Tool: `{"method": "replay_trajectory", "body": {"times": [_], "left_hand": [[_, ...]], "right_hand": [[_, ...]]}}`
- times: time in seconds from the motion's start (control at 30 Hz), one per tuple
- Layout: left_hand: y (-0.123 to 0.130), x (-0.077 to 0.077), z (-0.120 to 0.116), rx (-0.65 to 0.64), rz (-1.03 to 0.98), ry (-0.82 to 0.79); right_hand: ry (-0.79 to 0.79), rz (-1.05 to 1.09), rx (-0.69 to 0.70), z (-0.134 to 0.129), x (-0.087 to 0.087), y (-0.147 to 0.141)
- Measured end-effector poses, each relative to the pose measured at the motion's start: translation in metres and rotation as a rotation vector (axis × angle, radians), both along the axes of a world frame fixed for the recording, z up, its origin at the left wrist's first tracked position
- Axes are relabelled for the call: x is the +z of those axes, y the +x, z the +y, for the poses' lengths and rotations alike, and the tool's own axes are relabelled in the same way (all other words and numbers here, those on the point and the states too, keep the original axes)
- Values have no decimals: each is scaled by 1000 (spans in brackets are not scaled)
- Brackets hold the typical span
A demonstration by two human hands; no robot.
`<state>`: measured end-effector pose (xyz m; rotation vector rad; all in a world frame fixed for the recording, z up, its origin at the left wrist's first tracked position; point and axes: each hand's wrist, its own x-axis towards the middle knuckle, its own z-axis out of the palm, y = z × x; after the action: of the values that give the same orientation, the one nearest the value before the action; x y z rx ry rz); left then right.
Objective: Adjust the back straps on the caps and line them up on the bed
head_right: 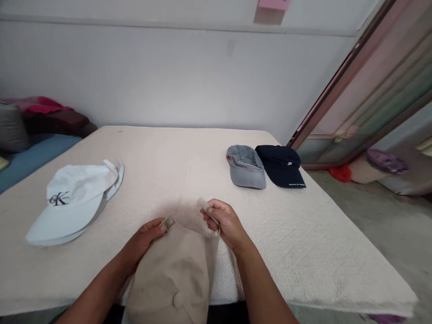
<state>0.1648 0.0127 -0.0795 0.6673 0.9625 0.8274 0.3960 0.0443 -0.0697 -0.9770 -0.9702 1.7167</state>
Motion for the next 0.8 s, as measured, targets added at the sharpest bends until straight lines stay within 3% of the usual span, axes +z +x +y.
{"method": "replay_trajectory", "body": {"times": [0.2,0.8], "left_hand": [[2,3,-1,-26,-25,21],[7,2,-3,-87,26,60]], "right_hand": [[-32,-99,150,-4,-3,-16],[15,-204,331,-10,-3,-20]]}}
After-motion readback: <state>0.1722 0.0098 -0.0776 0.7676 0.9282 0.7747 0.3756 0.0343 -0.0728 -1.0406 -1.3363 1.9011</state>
